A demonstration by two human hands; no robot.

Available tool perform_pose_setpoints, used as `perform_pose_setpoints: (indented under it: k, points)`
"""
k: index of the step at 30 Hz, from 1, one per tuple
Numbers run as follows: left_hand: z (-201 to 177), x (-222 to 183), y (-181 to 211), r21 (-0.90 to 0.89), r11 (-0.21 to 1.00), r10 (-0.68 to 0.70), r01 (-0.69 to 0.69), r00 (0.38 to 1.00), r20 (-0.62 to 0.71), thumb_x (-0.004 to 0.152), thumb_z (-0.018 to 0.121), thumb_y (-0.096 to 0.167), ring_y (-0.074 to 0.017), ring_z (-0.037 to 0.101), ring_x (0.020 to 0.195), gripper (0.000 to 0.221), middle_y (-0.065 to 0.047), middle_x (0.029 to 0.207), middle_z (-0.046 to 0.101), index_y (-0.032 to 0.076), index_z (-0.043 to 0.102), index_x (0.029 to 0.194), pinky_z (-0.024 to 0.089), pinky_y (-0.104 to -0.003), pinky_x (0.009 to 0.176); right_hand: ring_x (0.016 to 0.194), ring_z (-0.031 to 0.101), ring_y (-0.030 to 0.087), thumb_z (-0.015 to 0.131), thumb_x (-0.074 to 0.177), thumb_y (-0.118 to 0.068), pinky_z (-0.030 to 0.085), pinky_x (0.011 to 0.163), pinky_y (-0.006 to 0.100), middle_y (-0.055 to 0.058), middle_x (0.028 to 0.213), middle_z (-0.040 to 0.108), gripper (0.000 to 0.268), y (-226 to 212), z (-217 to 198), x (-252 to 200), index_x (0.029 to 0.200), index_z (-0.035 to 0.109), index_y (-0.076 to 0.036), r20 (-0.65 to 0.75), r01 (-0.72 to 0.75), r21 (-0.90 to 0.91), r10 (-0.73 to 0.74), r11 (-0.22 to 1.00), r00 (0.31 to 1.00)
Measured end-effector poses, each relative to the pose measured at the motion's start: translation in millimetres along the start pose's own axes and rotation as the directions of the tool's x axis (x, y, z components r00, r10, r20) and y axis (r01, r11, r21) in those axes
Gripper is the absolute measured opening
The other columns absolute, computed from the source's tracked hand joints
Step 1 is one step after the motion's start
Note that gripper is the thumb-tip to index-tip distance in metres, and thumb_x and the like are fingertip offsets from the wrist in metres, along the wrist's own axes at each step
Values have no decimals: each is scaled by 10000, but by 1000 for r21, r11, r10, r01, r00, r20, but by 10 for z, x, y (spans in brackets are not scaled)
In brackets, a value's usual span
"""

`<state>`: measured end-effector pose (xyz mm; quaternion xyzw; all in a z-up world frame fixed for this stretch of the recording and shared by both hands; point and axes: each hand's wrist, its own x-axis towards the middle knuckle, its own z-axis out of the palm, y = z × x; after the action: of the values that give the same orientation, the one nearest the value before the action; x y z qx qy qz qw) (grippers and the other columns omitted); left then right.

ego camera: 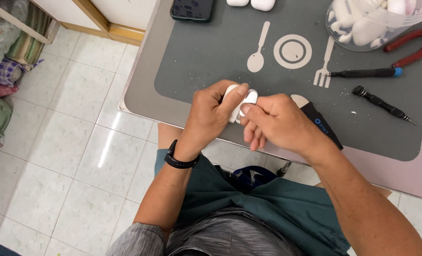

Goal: Disassembling an AirPods charging case to access and inspect internal components like the circuit board and battery.

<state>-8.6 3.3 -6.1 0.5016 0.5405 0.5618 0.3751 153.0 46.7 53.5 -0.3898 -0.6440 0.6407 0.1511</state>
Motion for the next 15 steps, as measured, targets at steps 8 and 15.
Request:
perform_pose_setpoints:
  k: [8, 15]
  points:
    - [124, -35, 102, 370, 922, 177, -115, 974, -139, 1014, 652, 378, -236, 658, 495, 392, -160, 549, 640, 13, 731, 894, 472, -326, 433, 466, 538, 445, 562, 1053, -107, 329, 344, 343, 200, 461, 459, 439, 568, 54, 150, 631, 469, -30, -185, 425, -631, -658, 649, 730]
    - [146, 17, -105, 472, 877, 230, -90, 941, -249, 984, 702, 367, -358, 649, 453, 403, -195, 491, 583, 25, 697, 771, 443, -369, 392, 430, 597, 280, 623, 1015, -102, 417, 390, 334, 51, 445, 469, 336, 773, 169, 233, 702, 503, -115, -188, 235, -883, -766, 405, 615]
